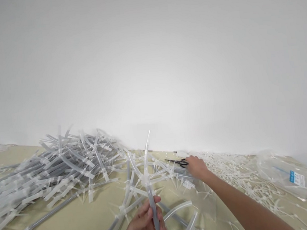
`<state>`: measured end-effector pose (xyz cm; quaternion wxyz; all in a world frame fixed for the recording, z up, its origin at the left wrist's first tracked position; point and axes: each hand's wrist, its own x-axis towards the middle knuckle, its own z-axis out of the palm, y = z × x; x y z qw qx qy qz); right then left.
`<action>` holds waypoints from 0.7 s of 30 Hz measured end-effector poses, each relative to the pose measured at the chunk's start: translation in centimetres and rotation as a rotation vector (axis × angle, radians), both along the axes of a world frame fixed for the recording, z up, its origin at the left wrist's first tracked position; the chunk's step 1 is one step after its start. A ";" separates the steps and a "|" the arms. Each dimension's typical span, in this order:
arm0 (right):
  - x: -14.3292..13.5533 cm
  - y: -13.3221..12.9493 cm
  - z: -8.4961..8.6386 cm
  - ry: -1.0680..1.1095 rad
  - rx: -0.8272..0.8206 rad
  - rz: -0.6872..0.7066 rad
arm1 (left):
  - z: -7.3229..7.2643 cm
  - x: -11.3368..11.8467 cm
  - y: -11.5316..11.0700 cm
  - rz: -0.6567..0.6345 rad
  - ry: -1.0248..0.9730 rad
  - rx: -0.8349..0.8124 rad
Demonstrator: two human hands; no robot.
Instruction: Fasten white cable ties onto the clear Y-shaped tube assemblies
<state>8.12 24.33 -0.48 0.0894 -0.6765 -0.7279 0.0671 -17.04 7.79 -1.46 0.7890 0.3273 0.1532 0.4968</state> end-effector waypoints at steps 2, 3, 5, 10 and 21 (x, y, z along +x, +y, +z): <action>0.5 0.4 -0.4 -0.064 -0.042 -0.008 | -0.3 -0.1 0.0 -0.063 0.034 0.050; 0.6 0.6 -0.6 -0.092 -0.064 -0.008 | -0.4 -0.1 -0.1 -0.103 0.044 0.071; 0.8 1.0 -0.6 -0.144 -0.103 -0.003 | -0.7 -0.2 -0.3 -0.186 0.042 0.088; 0.9 1.9 -0.4 -0.244 -0.134 0.012 | -1.1 0.0 -0.7 -0.276 -0.024 0.050; 0.2 1.4 0.2 -0.304 -0.006 0.082 | -0.2 0.2 -1.0 -0.265 0.079 0.040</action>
